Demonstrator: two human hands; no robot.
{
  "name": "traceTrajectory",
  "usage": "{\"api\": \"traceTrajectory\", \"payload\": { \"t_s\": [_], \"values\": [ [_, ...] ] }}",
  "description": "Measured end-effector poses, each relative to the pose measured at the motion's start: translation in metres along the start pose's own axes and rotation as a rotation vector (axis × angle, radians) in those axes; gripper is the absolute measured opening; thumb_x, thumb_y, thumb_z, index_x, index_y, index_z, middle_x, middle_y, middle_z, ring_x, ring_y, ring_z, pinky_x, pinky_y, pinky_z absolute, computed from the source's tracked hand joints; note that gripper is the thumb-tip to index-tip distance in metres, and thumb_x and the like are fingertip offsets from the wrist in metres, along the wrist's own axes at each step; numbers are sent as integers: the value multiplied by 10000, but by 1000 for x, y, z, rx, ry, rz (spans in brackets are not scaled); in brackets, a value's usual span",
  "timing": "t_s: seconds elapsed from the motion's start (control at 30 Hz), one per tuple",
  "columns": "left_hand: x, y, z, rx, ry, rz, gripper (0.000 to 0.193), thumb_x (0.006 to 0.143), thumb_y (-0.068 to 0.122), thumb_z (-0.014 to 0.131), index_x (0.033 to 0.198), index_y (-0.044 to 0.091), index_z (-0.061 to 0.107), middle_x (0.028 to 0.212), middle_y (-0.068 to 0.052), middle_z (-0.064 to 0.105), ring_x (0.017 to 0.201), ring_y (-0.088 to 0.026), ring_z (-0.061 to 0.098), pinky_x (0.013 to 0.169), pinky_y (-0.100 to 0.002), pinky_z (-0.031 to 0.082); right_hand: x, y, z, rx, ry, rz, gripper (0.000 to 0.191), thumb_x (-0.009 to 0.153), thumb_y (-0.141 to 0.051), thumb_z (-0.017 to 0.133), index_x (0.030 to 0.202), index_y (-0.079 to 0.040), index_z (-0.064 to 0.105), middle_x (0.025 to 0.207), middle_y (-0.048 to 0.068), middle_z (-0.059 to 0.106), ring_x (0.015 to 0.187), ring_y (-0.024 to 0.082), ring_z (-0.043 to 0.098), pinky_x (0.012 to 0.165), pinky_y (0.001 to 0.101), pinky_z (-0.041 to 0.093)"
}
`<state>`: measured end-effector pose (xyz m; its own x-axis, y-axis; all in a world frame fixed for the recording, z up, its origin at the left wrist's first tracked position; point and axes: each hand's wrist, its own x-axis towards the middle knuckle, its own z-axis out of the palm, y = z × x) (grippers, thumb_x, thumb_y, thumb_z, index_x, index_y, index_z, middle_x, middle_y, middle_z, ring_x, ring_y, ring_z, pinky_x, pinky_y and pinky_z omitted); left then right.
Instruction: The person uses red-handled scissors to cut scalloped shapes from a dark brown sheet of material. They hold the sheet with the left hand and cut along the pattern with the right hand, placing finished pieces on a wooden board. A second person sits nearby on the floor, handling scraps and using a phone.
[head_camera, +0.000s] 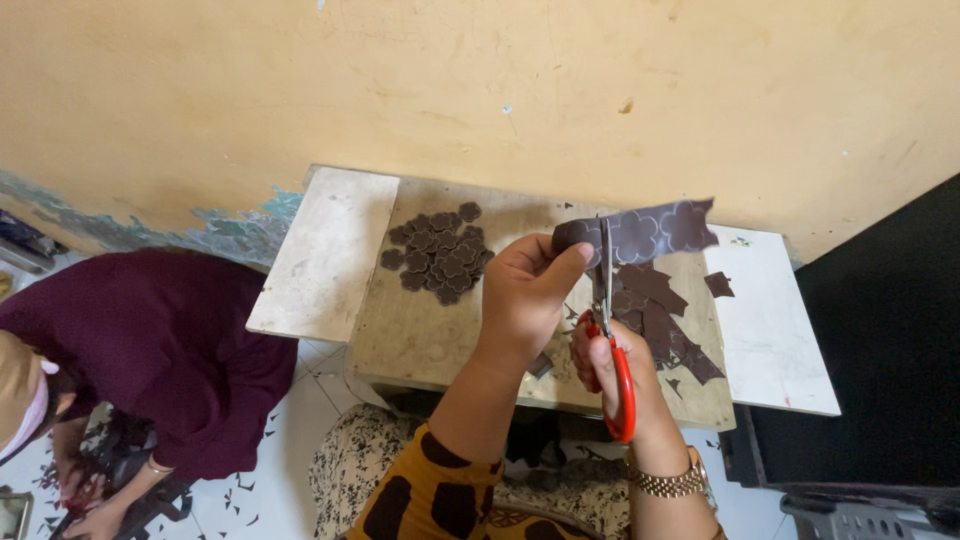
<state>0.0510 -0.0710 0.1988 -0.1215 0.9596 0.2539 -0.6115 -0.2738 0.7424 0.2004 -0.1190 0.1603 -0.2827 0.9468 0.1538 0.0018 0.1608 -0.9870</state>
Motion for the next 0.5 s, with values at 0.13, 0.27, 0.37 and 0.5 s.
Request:
{"api": "traceTrajectory", "payload": {
  "t_s": [0.13, 0.27, 0.37, 0.5],
  "values": [
    [1, 5, 6, -101, 24, 3, 150, 943, 82, 746, 969, -60, 707, 865, -21, 723, 766, -44, 617, 689, -194, 474, 0, 0, 4, 1, 4, -21, 585, 975, -639, 529, 827, -75, 485, 689, -8, 416, 588, 107, 405, 514, 253, 346],
    [-5, 13, 14, 210, 63, 70, 205, 998, 168, 713, 959, -33, 723, 752, 36, 623, 667, -22, 483, 580, -205, 373, 1, -2, 6, 14, 1, -52, 604, 987, -651, 499, 854, -62, 510, 717, 1, 450, 606, 111, 437, 524, 252, 365],
    [-9, 22, 16, 416, 30, 149, 239, 1016, 214, 690, 928, -7, 704, 712, 36, 580, 651, -30, 468, 570, -225, 391, 1, -6, 4, -58, 1, -70, 634, 977, -674, 470, 931, -47, 554, 731, 7, 493, 629, 113, 473, 546, 255, 402],
    [-10, 32, 18, 518, -15, 177, 245, 992, 220, 695, 886, -1, 688, 699, 11, 606, 637, -48, 519, 567, -240, 438, 1, -14, -2, -100, -6, -83, 694, 963, -698, 458, 1033, -22, 597, 763, 11, 521, 672, 114, 491, 586, 263, 424]
  ]
}}
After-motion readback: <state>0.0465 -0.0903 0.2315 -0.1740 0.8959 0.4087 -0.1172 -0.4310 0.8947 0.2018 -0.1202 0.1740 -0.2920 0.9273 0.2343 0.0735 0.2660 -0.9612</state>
